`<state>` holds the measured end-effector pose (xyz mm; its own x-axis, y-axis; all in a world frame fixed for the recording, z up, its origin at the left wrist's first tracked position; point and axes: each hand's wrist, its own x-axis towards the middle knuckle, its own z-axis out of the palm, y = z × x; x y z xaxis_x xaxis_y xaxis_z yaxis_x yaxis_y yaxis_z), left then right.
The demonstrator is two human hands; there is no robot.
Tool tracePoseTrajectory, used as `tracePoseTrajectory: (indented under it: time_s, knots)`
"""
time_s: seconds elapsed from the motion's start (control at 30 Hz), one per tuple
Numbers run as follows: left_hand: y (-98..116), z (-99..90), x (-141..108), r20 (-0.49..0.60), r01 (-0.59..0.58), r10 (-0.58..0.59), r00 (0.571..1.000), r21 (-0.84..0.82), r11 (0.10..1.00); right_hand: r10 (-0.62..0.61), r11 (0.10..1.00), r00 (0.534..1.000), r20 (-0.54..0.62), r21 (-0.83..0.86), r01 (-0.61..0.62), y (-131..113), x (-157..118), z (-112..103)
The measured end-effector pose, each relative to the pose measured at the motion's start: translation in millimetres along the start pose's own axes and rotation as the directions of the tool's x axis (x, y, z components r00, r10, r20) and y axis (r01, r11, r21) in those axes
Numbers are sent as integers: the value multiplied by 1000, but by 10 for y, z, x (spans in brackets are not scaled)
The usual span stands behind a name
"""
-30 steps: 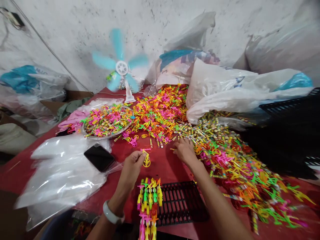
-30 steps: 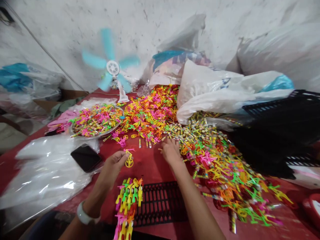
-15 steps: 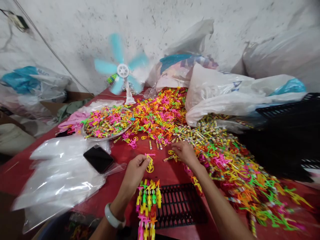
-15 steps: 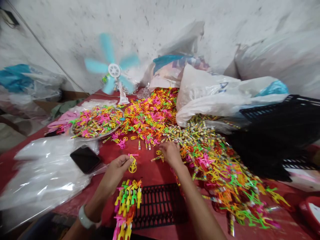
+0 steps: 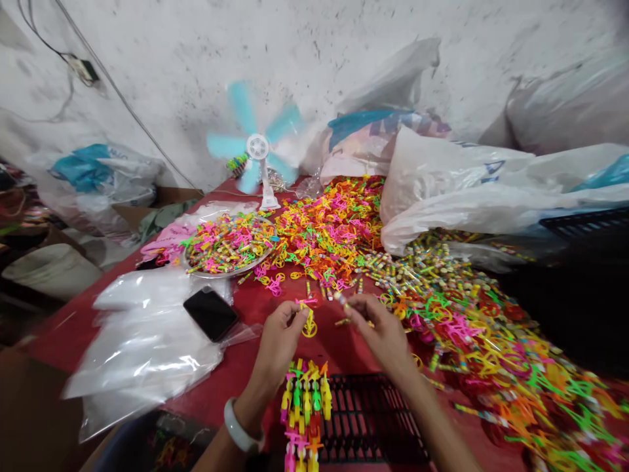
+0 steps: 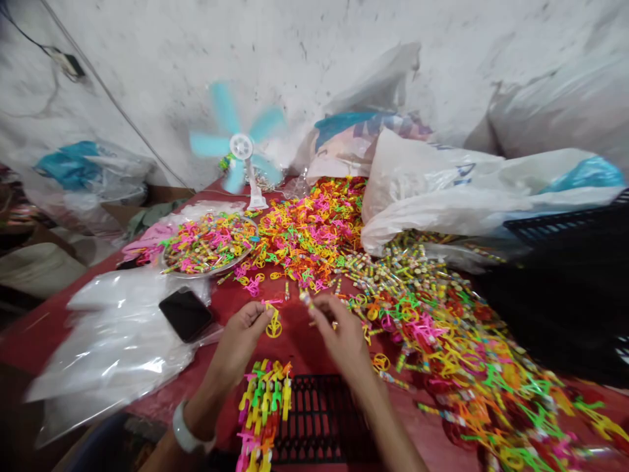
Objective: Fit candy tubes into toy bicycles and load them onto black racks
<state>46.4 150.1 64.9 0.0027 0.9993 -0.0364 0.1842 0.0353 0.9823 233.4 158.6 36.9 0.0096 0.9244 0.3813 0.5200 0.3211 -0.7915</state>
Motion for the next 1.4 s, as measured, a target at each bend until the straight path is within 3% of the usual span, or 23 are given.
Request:
tracePoseTrajectory:
  time_s: [0.1, 0.23, 0.5, 0.77, 0.97, 1.07, 1.17, 1.23, 1.33, 1.4]
  knots:
    - [17, 30, -77, 6, -10, 10, 1000, -4, 1000, -73, 996, 994, -87, 51, 78, -321, -347, 114]
    - [57, 45, -170, 8, -12, 12, 1000, -8, 1000, -135, 990, 982, -131, 20, 139, -471, -482, 210]
    - [86, 65, -240, -11, -24, 24, 1000, 8, 1000, -166, 986, 974, -157, -13, 166, -425, -528, 162]
    - [138, 81, -309, -35, -164, 184, 982, 314, 935, -248, 968, 957, -149, -69, 240, -438, -564, 143]
    - [161, 14, -312, 36, -35, 28, 999, 221, 975, -164, 971, 985, -53, 169, 171, -282, -575, 99]
    - [184, 33, -279, 54, -37, 23, 998, 282, 959, -135, 986, 990, -32, 91, 137, -251, -582, 92]
    - [229, 49, -236, 173, -100, 40, 984, 354, 930, -181, 977, 980, -79, -127, 171, -213, -601, 62]
    - [240, 34, -232, 281, -217, 105, 954, 406, 888, -179, 960, 977, -115, -236, 148, -147, -666, 28]
    - [176, -25, -297, 410, -456, 262, 874, 505, 733, -59, 975, 989, -133, -222, 28, -18, -896, -14]
    - [79, -67, -386, 486, -555, 296, 822, 573, 603, 64, 987, 989, -135, -139, -83, 19, -1111, -5]
